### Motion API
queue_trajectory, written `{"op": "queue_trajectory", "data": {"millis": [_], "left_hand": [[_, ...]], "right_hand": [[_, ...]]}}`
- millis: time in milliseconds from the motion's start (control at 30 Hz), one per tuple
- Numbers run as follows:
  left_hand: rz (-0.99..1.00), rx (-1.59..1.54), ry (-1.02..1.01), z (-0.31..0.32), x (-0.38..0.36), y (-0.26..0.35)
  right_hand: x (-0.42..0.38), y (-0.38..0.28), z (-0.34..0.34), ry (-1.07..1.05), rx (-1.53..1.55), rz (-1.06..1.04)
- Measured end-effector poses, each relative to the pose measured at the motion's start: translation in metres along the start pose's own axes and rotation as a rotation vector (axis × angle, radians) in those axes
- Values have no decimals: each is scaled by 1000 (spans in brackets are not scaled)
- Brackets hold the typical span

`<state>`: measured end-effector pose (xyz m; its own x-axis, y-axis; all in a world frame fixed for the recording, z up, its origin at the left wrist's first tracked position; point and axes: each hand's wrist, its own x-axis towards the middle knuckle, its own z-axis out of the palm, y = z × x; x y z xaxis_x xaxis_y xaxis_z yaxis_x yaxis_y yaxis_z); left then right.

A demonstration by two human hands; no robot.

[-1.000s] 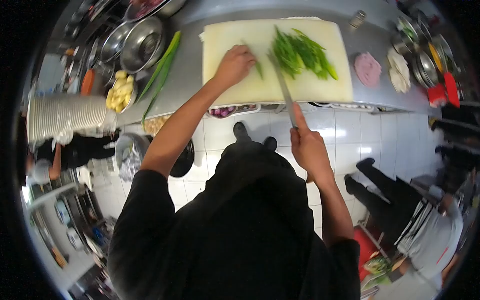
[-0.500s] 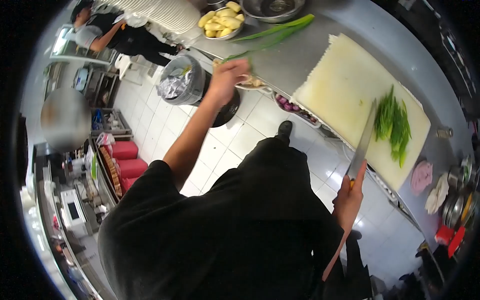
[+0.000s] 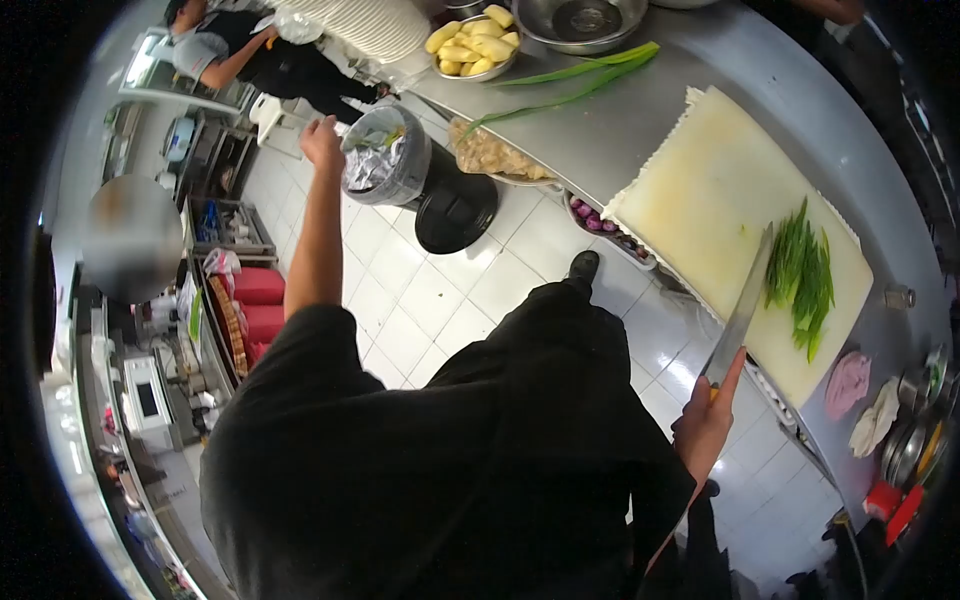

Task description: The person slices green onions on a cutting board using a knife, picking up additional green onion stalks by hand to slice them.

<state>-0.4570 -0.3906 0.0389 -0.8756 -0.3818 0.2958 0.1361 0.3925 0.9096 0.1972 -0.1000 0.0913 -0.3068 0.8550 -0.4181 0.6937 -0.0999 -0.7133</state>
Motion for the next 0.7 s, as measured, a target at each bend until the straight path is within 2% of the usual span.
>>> {"op": "queue_trajectory", "data": {"millis": [67,100,133,167,233,267,333,433,533,633,700], "left_hand": [[196,-70,-253,21,-88,52],[383,-10,-355,36,-123,67],[448,-59,-473,48,-167,94],[420,-37,-641,56,-206,123],[694,-152,-825,87,-260,158],[718,-152,-912,96,-281,182],[931,-164,-941,137,-305,196],[1040,-26,-985,201,-324,192],[1042,335,-1010,248,-340,178],[1026,570,-891,289,-346,164],[1089,599,-724,318,-350,137]], "right_hand": [[-2,20,1,22,17,-49],[-6,7,0,10,4,39],[-10,1,1,-5,-1,41],[-12,-3,1,-16,-2,41],[-10,0,4,-27,-101,-11],[-9,2,7,-26,-97,-40],[-12,-3,6,-17,-112,-78],[-21,-19,7,-12,-120,-50],[-30,-21,10,9,-127,-28],[-39,-20,10,-8,-82,-5],[-42,-19,11,-2,-33,-10]]}}
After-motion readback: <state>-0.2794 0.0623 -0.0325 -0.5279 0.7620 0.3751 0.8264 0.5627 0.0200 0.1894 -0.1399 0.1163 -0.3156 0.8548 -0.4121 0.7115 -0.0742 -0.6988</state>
